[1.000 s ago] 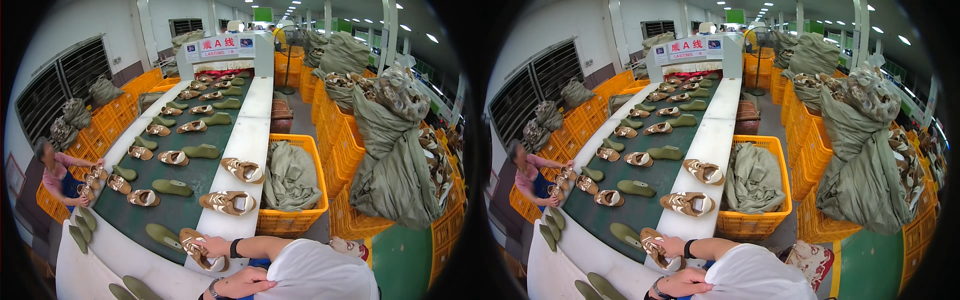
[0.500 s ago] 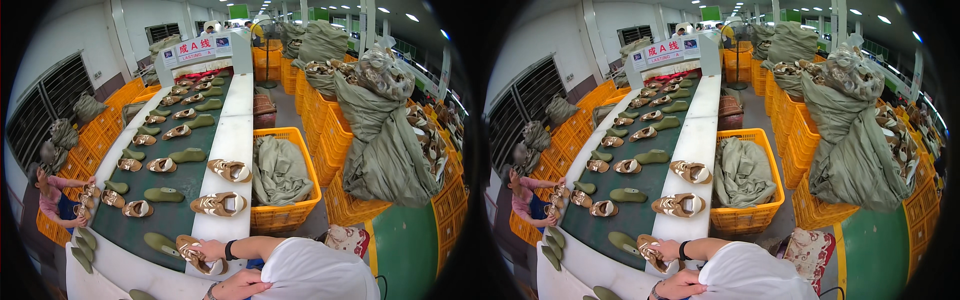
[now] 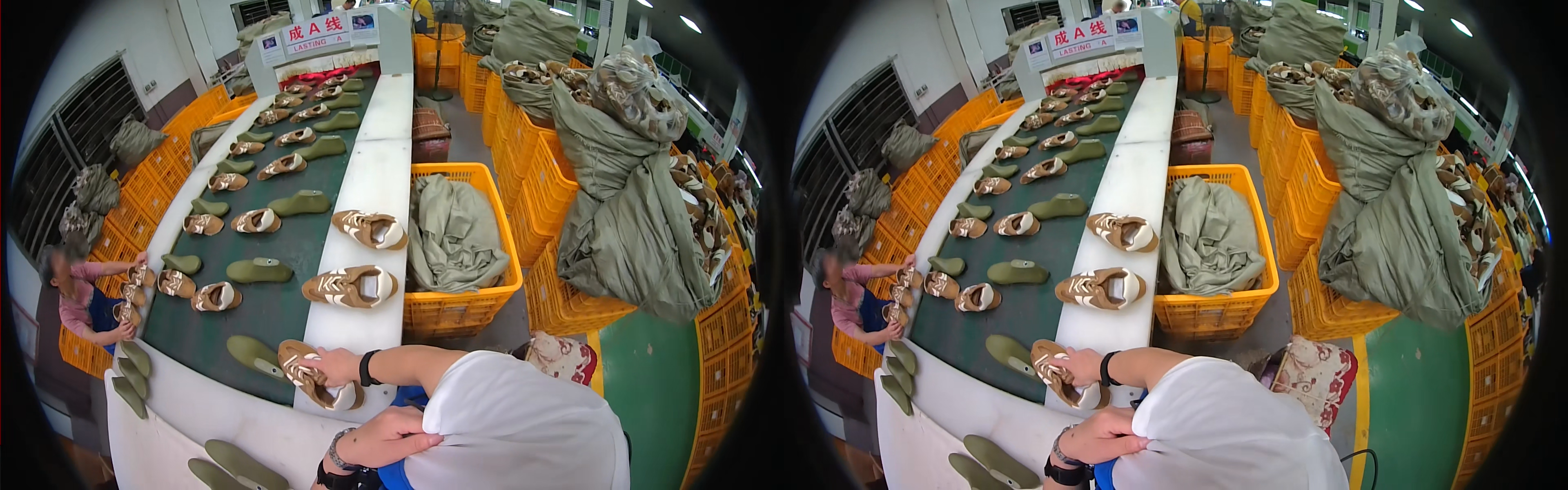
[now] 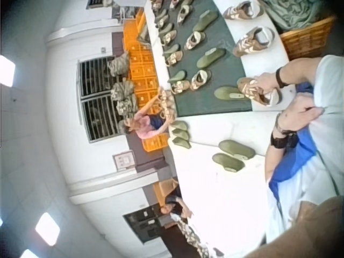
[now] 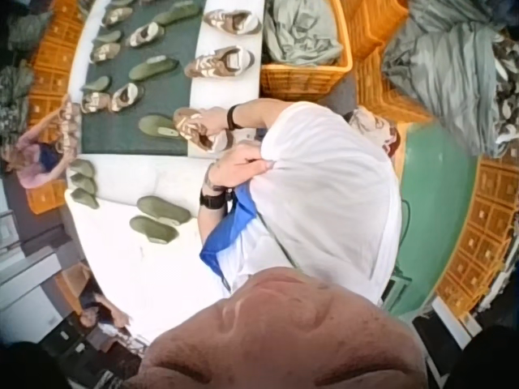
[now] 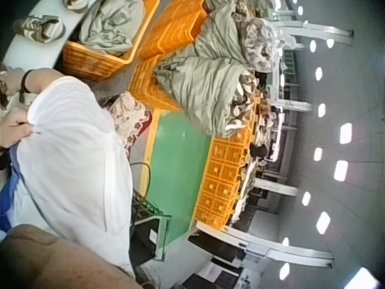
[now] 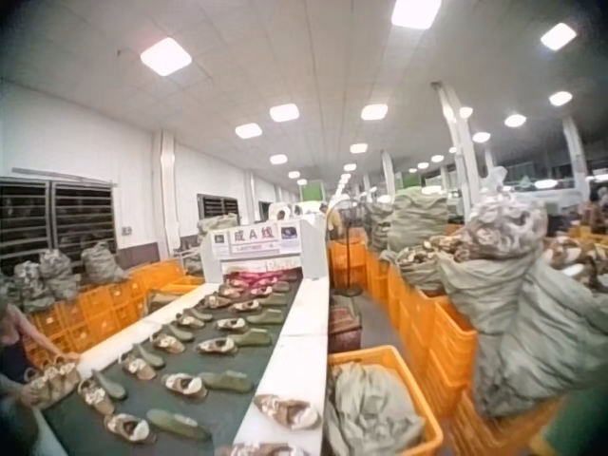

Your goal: Organizing shoes and placing them onto shoe lasts on a conveyor belt in a shoe factory.

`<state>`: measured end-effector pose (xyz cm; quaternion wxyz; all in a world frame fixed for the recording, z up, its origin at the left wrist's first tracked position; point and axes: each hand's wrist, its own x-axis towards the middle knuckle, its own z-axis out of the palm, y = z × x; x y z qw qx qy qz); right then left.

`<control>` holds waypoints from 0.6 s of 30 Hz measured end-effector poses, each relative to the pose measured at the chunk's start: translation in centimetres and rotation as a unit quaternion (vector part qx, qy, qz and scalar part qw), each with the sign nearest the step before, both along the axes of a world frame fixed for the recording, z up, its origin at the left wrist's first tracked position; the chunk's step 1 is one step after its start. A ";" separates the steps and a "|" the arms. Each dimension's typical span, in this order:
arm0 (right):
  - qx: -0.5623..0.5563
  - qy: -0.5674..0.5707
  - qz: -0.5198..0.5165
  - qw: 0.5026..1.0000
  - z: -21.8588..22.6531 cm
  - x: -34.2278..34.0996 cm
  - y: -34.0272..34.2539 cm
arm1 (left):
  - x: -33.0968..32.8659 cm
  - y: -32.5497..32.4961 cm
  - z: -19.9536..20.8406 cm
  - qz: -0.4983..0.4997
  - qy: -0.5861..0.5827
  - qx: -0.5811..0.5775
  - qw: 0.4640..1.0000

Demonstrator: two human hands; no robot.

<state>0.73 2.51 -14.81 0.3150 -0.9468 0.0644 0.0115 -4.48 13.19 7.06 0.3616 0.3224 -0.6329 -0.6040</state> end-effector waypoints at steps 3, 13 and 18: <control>0.005 0.008 0.001 1.000 0.1 0.0 -0.1 | -0.1 0.0 -0.1 -0.005 -0.002 0.002 1.000; 0.013 0.026 0.003 1.000 0.5 -0.1 -0.1 | -0.3 -0.2 -0.2 -0.005 0.010 0.010 1.000; 0.019 0.024 -0.001 1.000 0.5 -0.2 0.0 | -0.1 -0.3 -0.3 -0.014 -0.007 0.012 1.000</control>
